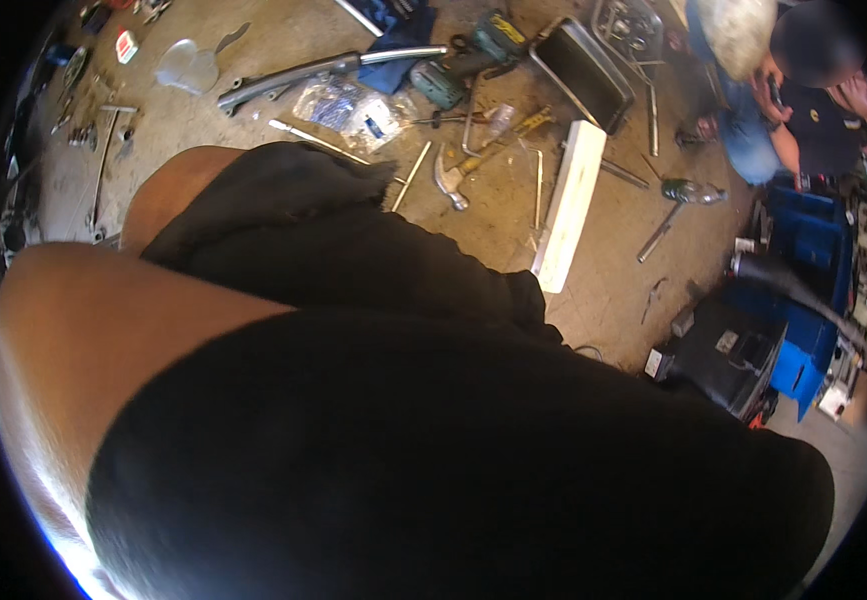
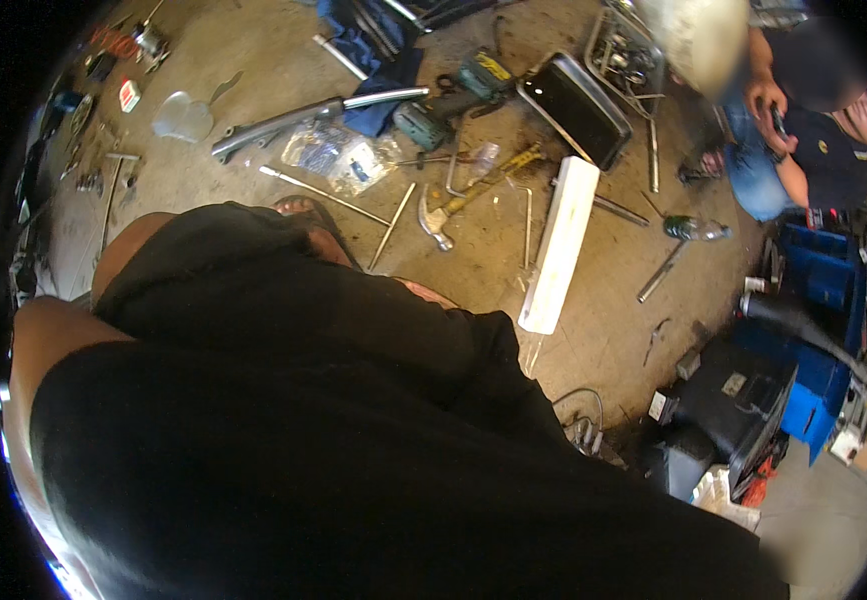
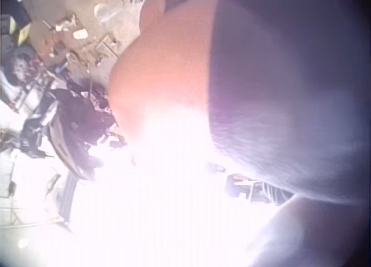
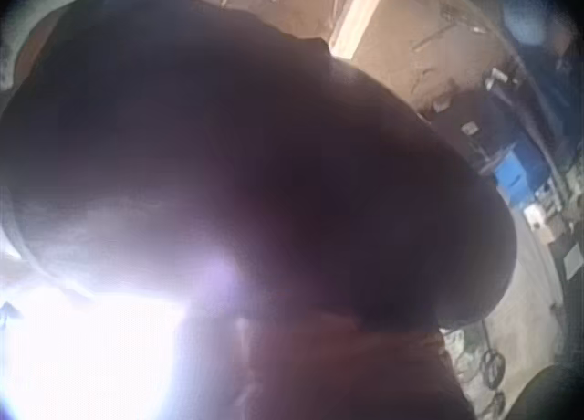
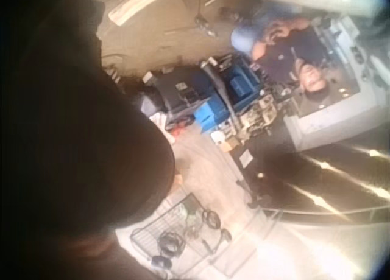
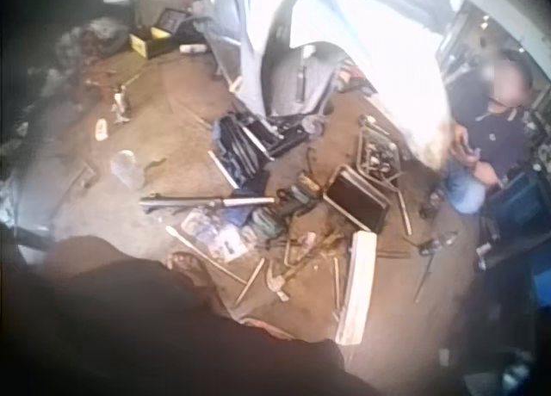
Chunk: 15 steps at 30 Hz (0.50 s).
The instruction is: The person services a motorcycle front fork by cleaning the internal components, pouring oil from a measuring cup into the fork tube, and reassembling the spring and internal rods.
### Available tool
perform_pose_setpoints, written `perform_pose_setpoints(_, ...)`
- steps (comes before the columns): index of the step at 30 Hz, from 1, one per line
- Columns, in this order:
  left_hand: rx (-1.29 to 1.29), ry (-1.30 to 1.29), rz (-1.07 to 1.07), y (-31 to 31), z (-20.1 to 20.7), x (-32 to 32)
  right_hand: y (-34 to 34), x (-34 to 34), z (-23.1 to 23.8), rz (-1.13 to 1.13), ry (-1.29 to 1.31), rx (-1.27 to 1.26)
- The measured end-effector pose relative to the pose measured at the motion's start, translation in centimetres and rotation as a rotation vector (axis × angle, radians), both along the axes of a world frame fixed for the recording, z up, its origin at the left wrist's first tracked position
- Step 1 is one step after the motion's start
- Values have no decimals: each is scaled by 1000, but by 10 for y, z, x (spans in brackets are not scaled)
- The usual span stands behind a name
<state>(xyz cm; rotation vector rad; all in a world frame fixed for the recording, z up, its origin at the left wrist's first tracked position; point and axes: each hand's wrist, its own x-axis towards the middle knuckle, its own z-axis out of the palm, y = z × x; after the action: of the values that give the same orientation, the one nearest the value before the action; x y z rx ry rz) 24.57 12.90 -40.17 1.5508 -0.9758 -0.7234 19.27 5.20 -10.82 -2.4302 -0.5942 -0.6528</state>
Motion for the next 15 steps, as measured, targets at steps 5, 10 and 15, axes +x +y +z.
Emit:
perform_pose_setpoints(5, -7, 30, -8, 5, 16, 14, -25, 5, 1, -55, 101, 70)
perform_pose_setpoints(10, -68, 76, -78, -13, 45, 9, -48, 12, 28, -125, 235, -26)
perform_pose_setpoints(15, -130, 145, -101, -14, 61, 12, -58, 29, 28, -190, 389, -121)
